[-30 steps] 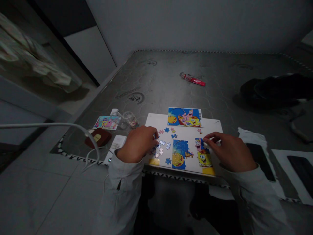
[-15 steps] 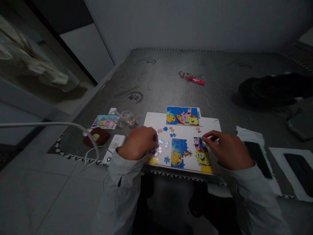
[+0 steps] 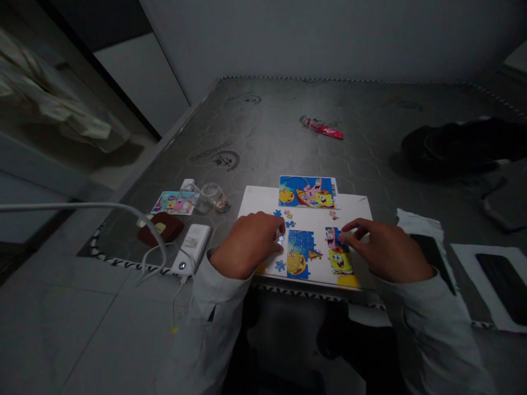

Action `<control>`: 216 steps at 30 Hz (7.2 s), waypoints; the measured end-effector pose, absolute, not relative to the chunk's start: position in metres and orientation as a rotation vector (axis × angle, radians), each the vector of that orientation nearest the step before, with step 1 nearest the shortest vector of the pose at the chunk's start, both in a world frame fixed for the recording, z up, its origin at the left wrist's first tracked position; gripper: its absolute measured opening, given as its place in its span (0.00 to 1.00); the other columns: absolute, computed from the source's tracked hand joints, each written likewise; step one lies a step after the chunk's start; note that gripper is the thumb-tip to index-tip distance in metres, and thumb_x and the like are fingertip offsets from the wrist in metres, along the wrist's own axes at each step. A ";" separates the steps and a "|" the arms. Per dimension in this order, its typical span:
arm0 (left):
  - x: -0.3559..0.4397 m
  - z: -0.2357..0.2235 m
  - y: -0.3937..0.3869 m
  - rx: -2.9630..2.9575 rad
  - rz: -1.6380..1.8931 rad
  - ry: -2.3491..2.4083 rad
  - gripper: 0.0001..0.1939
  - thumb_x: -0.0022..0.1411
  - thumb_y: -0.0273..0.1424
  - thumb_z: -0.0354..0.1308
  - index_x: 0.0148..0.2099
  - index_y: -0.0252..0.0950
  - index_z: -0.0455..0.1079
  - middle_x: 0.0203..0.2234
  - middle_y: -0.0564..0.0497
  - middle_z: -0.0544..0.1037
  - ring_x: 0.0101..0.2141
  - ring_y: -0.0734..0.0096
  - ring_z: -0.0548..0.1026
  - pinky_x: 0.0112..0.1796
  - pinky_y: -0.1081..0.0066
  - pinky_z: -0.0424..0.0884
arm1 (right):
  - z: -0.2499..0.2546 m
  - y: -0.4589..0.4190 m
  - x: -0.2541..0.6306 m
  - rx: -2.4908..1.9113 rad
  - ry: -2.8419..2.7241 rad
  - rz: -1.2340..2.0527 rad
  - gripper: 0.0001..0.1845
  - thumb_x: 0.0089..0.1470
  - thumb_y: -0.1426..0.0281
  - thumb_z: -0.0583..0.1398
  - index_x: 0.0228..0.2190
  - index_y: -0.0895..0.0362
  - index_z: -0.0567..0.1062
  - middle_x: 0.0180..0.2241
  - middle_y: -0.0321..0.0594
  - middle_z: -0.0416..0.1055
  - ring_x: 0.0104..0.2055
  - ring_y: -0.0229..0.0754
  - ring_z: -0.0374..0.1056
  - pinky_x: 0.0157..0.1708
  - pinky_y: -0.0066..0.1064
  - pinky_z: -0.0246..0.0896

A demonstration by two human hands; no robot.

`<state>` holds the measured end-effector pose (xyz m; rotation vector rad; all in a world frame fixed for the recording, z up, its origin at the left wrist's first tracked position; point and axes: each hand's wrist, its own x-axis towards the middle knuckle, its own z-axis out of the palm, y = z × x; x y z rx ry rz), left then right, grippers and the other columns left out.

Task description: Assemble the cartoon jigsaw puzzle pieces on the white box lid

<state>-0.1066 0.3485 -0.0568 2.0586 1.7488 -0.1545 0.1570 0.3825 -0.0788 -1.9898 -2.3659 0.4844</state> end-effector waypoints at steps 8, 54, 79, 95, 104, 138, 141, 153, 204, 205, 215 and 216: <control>-0.065 -0.057 0.340 2.288 -0.200 1.683 0.23 0.57 0.38 0.63 0.53 0.40 0.66 0.51 0.44 0.71 0.42 0.58 0.76 0.40 0.62 0.73 | -0.078 0.378 0.158 -1.993 -2.491 0.505 0.15 0.51 0.50 0.62 0.33 0.47 0.77 0.30 0.32 0.78 0.30 0.41 0.71 0.25 0.30 0.50; -0.039 -0.069 0.340 2.224 -0.250 1.754 0.32 0.52 0.39 0.69 0.54 0.36 0.60 0.51 0.42 0.67 0.42 0.58 0.76 0.37 0.62 0.74 | -0.087 0.380 0.160 -1.970 -2.560 0.578 0.14 0.50 0.55 0.63 0.34 0.50 0.73 0.28 0.32 0.75 0.29 0.39 0.70 0.24 0.29 0.50; -0.039 -0.069 0.339 2.260 -0.229 1.737 0.29 0.52 0.35 0.68 0.53 0.38 0.62 0.51 0.44 0.68 0.41 0.58 0.76 0.35 0.63 0.73 | -0.087 0.380 0.159 -1.960 -2.550 0.568 0.15 0.51 0.54 0.62 0.36 0.51 0.72 0.28 0.33 0.76 0.29 0.40 0.70 0.24 0.29 0.50; -0.043 -0.067 0.341 2.187 -0.312 1.761 0.30 0.52 0.32 0.67 0.56 0.39 0.61 0.53 0.42 0.66 0.42 0.56 0.77 0.37 0.61 0.74 | -0.090 0.384 0.164 -1.839 -2.669 0.687 0.39 0.45 0.60 0.67 0.57 0.41 0.62 0.37 0.34 0.77 0.34 0.44 0.72 0.28 0.29 0.57; -0.046 -0.066 0.341 2.185 -0.352 1.814 0.28 0.54 0.31 0.65 0.55 0.39 0.61 0.54 0.42 0.66 0.42 0.57 0.77 0.38 0.62 0.74 | -0.090 0.384 0.169 -1.898 -2.662 0.647 0.38 0.45 0.57 0.67 0.56 0.43 0.61 0.37 0.35 0.77 0.33 0.44 0.73 0.26 0.29 0.56; -0.098 -0.055 0.343 2.124 -0.363 1.866 0.28 0.65 0.28 0.53 0.65 0.55 0.58 0.53 0.46 0.68 0.42 0.62 0.77 0.43 0.63 0.72 | -0.091 0.384 0.177 -1.875 -2.575 0.517 0.23 0.55 0.50 0.58 0.48 0.47 0.69 0.30 0.34 0.76 0.27 0.40 0.70 0.22 0.28 0.49; -0.100 -0.054 0.343 2.099 -0.368 1.895 0.27 0.65 0.27 0.51 0.63 0.55 0.61 0.52 0.47 0.68 0.42 0.63 0.76 0.43 0.64 0.72 | -0.090 0.384 0.176 -1.891 -2.570 0.535 0.23 0.56 0.49 0.56 0.48 0.47 0.69 0.30 0.34 0.76 0.27 0.41 0.70 0.22 0.29 0.50; -0.099 -0.053 0.349 2.135 -0.222 1.916 0.28 0.65 0.26 0.51 0.64 0.55 0.58 0.51 0.47 0.68 0.42 0.64 0.76 0.43 0.65 0.71 | -0.094 0.386 0.178 -1.882 -2.591 0.556 0.25 0.57 0.48 0.54 0.49 0.48 0.69 0.31 0.38 0.77 0.28 0.43 0.71 0.22 0.30 0.52; -0.114 -0.048 0.346 1.943 -0.198 2.033 0.09 0.59 0.33 0.60 0.43 0.42 0.77 0.39 0.47 0.80 0.41 0.60 0.77 0.41 0.64 0.70 | -0.091 0.387 0.175 -1.904 -2.595 0.541 0.23 0.58 0.48 0.52 0.48 0.48 0.71 0.32 0.39 0.77 0.28 0.46 0.71 0.23 0.33 0.55; -0.112 -0.049 0.346 1.931 -0.208 2.051 0.10 0.59 0.34 0.61 0.43 0.41 0.77 0.39 0.46 0.80 0.41 0.59 0.77 0.40 0.63 0.71 | -0.091 0.387 0.175 -1.905 -2.596 0.541 0.23 0.58 0.49 0.52 0.47 0.48 0.71 0.32 0.39 0.77 0.28 0.46 0.71 0.24 0.33 0.55; -0.102 -0.058 0.351 1.864 -0.226 2.148 0.16 0.54 0.37 0.65 0.43 0.35 0.76 0.39 0.39 0.79 0.42 0.53 0.78 0.39 0.61 0.73 | -0.091 0.387 0.178 -1.913 -2.588 0.529 0.24 0.57 0.48 0.53 0.47 0.48 0.71 0.32 0.38 0.77 0.29 0.44 0.71 0.24 0.31 0.53; -0.102 -0.059 0.351 1.860 -0.225 2.156 0.16 0.54 0.37 0.66 0.43 0.35 0.76 0.39 0.39 0.80 0.42 0.53 0.78 0.39 0.62 0.73 | -0.091 0.387 0.178 -1.915 -2.587 0.531 0.24 0.57 0.47 0.53 0.47 0.48 0.71 0.33 0.38 0.77 0.29 0.45 0.71 0.24 0.31 0.53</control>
